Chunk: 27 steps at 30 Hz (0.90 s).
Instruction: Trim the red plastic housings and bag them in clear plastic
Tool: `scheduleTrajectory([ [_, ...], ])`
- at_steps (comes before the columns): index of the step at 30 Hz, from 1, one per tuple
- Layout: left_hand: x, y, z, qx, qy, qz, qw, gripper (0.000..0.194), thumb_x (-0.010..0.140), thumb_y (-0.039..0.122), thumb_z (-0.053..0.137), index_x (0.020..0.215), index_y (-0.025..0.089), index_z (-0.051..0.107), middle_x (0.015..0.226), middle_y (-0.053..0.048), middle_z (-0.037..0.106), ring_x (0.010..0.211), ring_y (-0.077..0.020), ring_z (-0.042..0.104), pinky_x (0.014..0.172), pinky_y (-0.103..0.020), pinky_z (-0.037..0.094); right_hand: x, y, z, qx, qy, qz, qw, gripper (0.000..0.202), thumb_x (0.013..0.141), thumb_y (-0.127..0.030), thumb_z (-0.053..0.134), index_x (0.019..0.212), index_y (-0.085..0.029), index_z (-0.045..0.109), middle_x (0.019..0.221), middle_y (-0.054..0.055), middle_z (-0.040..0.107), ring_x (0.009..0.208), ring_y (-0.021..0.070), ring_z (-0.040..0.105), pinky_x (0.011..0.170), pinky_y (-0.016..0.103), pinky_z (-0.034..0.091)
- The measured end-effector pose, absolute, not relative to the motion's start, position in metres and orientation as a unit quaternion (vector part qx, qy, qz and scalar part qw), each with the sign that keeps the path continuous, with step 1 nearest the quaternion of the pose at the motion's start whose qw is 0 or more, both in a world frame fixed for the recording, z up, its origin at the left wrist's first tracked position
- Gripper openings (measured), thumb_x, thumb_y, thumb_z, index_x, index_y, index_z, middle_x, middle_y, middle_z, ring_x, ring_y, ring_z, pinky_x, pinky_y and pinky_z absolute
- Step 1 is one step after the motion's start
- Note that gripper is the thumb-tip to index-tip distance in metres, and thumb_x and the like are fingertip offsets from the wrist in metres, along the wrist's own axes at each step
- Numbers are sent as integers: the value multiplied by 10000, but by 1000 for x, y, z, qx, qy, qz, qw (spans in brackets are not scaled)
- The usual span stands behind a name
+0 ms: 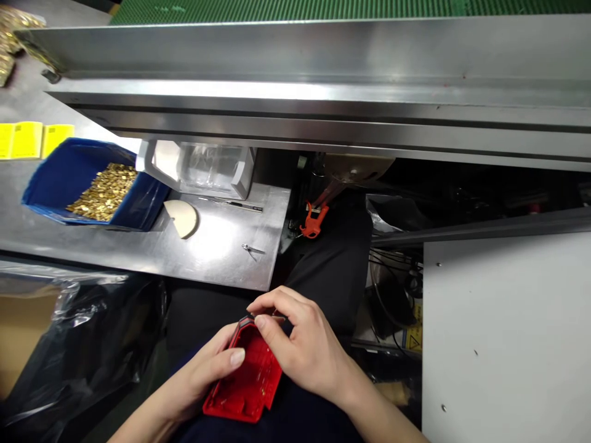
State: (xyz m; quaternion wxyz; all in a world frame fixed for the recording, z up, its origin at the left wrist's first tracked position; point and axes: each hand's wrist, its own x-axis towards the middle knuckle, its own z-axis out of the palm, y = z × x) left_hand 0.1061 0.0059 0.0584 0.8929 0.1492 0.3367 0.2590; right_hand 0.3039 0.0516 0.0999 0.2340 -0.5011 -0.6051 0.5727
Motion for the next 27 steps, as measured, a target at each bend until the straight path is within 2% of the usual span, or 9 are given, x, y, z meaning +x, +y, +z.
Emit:
scheduleTrajectory([
  [5, 107, 8, 61, 184, 338, 263, 884, 431, 880, 484, 767, 1183, 186, 702, 1014, -40, 685, 925, -201, 604, 860, -310, 478, 298, 50, 103, -504, -593, 589, 218, 120, 968, -227, 688, 1074, -258, 733, 1037, -18, 723, 919, 141, 697, 832, 245, 540],
  [8, 109, 8, 62, 202, 354, 257, 876, 445, 886, 479, 760, 1213, 181, 703, 1041, -51, 702, 943, -215, 624, 878, -321, 484, 293, 50, 102, -510, -601, 583, 196, 137, 967, -183, 665, 1048, -264, 740, 1017, -28, 727, 910, 136, 695, 794, 238, 535],
  [12, 107, 4, 60, 176, 373, 229, 882, 592, 876, 510, 756, 1342, 161, 649, 1150, -107, 716, 1010, -257, 654, 920, -370, 500, 301, 56, 93, -570, -630, 478, 223, 271, 1016, -100, 502, 1090, -246, 719, 1063, 5, 722, 994, 162, 684, 875, 275, 518],
  [14, 104, 3, 59, 155, 386, 217, 883, 716, 850, 554, 770, 1427, 172, 588, 1257, -137, 696, 1124, -308, 646, 987, -422, 491, 311, 61, 91, -588, -633, 449, 227, 250, 1038, -144, 505, 1142, -248, 708, 1118, 22, 716, 1039, 183, 674, 912, 296, 513],
  [17, 103, 4, 60, 174, 368, 221, 886, 841, 809, 632, 785, 1491, 210, 532, 1337, -138, 670, 1189, -333, 634, 1039, -454, 472, 326, 70, 97, -496, -661, 540, 159, 223, 1021, -293, 648, 1239, -282, 692, 1215, 13, 711, 1122, 200, 659, 980, 302, 504],
  [20, 109, 10, 65, 232, 341, 226, 883, 848, 798, 642, 795, 1498, 241, 534, 1354, -115, 674, 1230, -341, 620, 1073, -461, 459, 334, 75, 105, -377, -687, 617, 71, 428, 933, -308, 782, 1341, -299, 652, 1284, 9, 693, 1171, 210, 649, 1025, 304, 490],
  [22, 114, 14, 67, 233, 359, 227, 875, 707, 877, 635, 714, 1453, 245, 590, 1378, -91, 673, 1298, -338, 588, 1125, -453, 425, 335, 75, 105, -377, -686, 620, 56, 434, 944, -248, 758, 1359, -308, 644, 1284, 8, 690, 1148, 204, 661, 1011, 305, 493],
  [24, 119, 18, 67, 186, 376, 227, 879, 600, 985, 644, 536, 1394, 219, 648, 1369, -88, 689, 1307, -327, 593, 1159, -453, 397, 336, 71, 97, -410, -672, 614, 58, 369, 986, -212, 680, 1339, -317, 660, 1264, 7, 696, 1127, 202, 670, 1009, 320, 487],
  [27, 117, 20, 57, 101, 364, 202, 904, 733, 1027, 698, 299, 1413, 172, 631, 1300, -147, 726, 1212, -345, 662, 1121, -517, 431, 338, 61, 72, -464, -595, 649, 96, 248, 1041, -283, 594, 1262, -298, 704, 1211, 20, 723, 1104, 214, 678, 992, 341, 489],
])
